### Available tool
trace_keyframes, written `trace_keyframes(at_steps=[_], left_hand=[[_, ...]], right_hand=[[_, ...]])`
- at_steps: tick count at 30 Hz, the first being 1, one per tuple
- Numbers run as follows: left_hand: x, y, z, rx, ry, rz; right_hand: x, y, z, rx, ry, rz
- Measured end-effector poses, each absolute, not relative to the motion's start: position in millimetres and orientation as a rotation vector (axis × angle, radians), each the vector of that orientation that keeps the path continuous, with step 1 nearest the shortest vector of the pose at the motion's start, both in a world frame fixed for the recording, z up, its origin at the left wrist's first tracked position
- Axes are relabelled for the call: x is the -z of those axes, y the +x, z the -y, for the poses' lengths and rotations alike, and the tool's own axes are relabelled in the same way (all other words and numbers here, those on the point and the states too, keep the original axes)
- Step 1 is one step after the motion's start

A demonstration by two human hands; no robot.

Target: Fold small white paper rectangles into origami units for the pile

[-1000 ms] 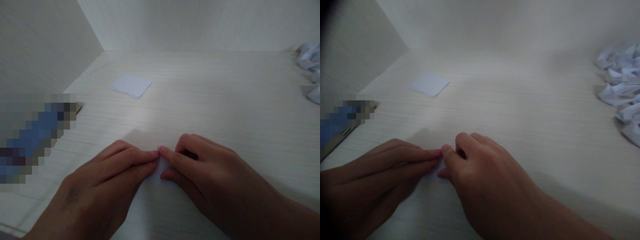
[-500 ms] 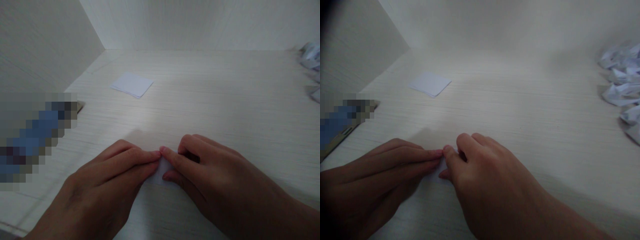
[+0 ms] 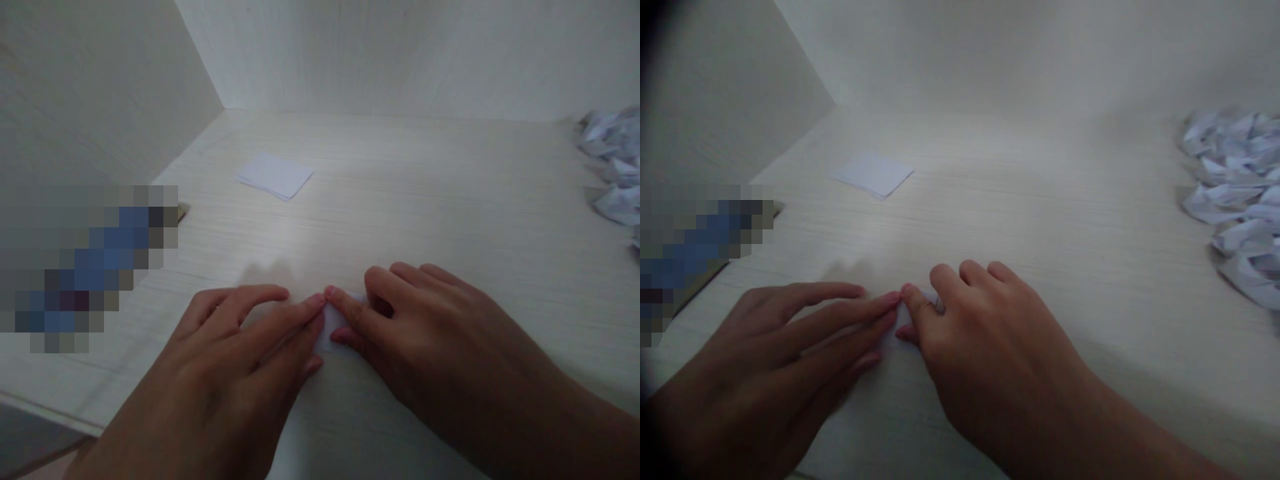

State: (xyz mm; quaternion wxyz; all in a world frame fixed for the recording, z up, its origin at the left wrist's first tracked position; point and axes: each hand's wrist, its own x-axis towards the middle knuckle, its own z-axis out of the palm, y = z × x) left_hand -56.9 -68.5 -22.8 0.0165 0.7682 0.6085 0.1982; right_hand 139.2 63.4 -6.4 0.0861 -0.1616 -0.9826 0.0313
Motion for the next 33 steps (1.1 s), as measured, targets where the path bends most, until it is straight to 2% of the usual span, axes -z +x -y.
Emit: trace_keyframes(at_steps=[5, 15, 20, 26, 33], left_hand=[[14.0, -55.2, 86.2, -0.363, 2.486, -1.963], [14.6, -55.8, 101.7, -0.361, 2.464, -2.042], [17.5, -51.1, 96.8, -0.449, 2.459, -2.02], [12.3, -41.5, 58.3, -0.89, 2.19, -1.996], [16.4, -36.6, 43.9, -0.941, 1.832, -2.043]], right_hand=[[2.8, 138.9, -62.2, 0.03, -0.484, 2.961], [3.3, 138.3, -64.8, 0.023, -0.528, 2.95], [5.6, 138.1, -63.2, -0.228, -0.585, 2.855], [15.3, 136.2, -63.1, -0.472, -0.554, 2.681], [12.3, 133.4, -68.1, -0.905, -0.737, 2.466]])
